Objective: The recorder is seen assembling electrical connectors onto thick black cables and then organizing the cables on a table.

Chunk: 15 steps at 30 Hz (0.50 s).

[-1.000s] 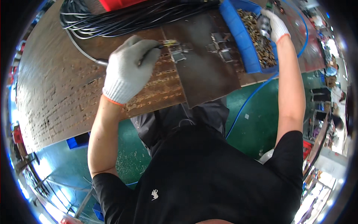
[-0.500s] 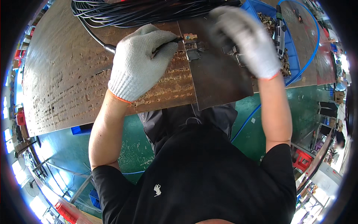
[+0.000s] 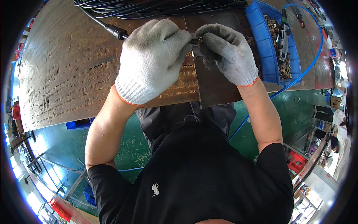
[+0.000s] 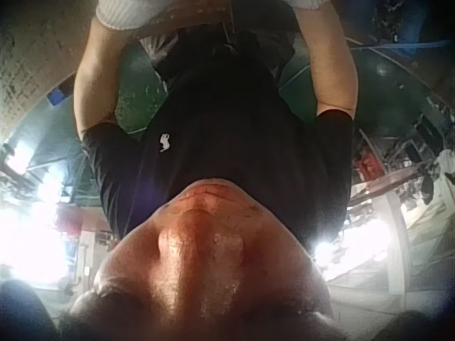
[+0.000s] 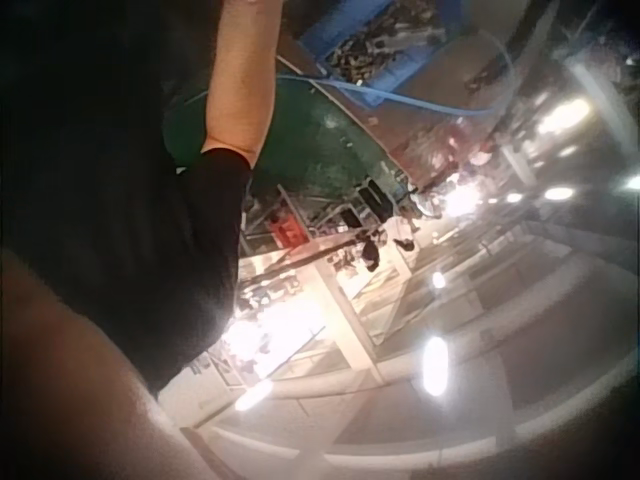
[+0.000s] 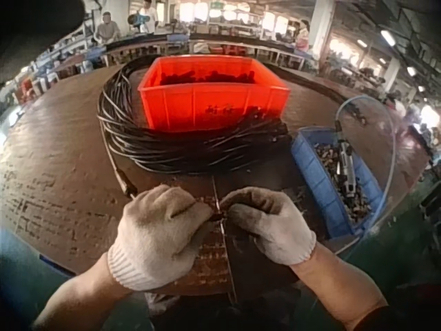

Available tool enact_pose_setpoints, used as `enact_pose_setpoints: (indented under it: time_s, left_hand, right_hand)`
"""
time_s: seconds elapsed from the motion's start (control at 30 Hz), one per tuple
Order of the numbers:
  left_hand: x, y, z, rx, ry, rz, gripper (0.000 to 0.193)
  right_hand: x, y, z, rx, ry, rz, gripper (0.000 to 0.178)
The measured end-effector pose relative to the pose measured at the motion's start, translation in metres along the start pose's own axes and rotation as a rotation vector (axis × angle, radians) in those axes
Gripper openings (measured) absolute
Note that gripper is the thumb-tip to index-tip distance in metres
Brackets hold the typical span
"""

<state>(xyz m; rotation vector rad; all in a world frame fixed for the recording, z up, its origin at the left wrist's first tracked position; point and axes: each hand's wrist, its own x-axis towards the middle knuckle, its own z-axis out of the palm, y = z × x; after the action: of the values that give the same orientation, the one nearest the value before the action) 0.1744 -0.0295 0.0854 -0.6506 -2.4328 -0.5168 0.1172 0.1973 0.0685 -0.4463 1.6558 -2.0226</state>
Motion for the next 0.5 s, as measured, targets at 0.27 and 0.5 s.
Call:
enact_pose_setpoints:
  time_s: [0.27, 0.5]
  left_hand:
    - [0.001, -0.004, 0.002, -0.069, 0.083, -0.012, 0.019]
    - [-0.007, -0.036, -0.018, -0.047, -0.017, -0.059, 0.051]
  right_hand:
    - [0.003, -0.005, 0.004, -0.041, 0.061, -0.046, 0.020]
    - [0.000, -0.007, -0.007, -0.088, 0.040, -0.112, 0.021]
